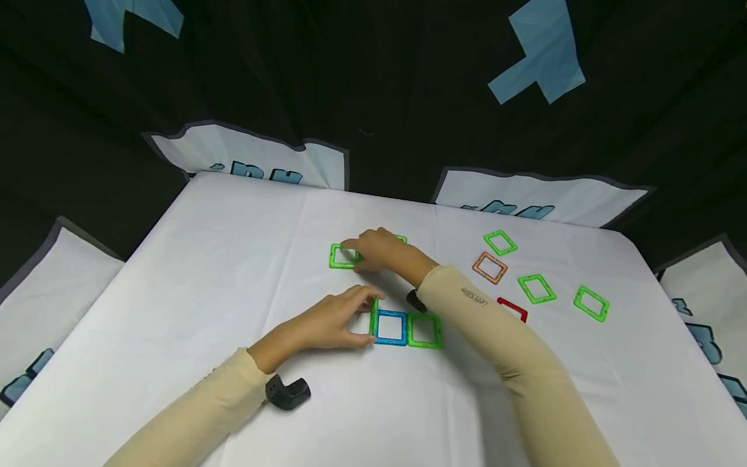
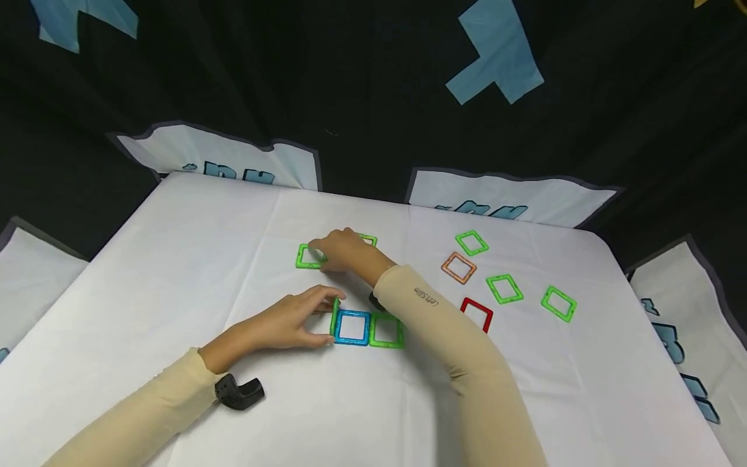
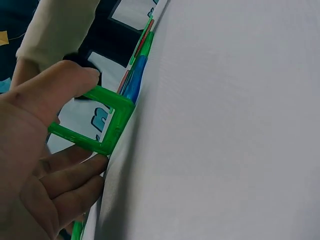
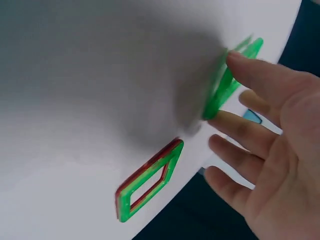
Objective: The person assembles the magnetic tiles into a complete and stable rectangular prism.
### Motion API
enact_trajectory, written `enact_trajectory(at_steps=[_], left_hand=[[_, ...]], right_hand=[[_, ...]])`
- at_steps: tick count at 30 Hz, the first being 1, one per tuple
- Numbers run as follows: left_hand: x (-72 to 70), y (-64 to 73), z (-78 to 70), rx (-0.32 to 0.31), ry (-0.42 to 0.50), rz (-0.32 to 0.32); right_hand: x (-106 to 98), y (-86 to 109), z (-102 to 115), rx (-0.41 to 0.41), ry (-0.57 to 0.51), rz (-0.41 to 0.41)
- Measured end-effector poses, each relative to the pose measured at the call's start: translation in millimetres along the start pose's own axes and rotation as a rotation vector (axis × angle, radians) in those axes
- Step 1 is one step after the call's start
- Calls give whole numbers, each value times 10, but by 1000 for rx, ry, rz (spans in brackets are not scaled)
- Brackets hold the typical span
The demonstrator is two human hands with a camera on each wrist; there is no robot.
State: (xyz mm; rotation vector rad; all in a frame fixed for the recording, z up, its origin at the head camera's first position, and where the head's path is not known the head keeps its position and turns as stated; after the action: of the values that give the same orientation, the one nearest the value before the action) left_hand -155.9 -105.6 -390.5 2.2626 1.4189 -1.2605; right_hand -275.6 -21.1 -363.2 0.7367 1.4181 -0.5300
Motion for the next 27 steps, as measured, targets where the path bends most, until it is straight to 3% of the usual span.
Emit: enact_trajectory(at_steps=[6,12,19,27], left_hand=[[-14,-20,2,-12,-10,2],[15,-16,16,-16,-20,-6],[7,-15,15,-27,-24,-18],[24,-15,19,-17,-19,-27]], right_hand=[[18,357,-72,-10,-176,22],[42,719,-200,-15,-305,-130],[46,1024,-299,28,-289,-197],[-7,1242,-354,85,-286,-298]])
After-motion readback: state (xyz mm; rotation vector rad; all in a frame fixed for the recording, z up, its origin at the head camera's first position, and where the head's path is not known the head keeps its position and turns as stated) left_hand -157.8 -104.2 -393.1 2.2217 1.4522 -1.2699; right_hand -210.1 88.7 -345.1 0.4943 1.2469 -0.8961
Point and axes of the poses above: each hand's wrist, its own y-axis away from the middle knuckle, its own x-axis out of the palm, z = x × y, the point moved 3 cm from there along -y, towards the middle knuckle, and after that the axes turned 13 degrees about -z, right-handed, at the moved point
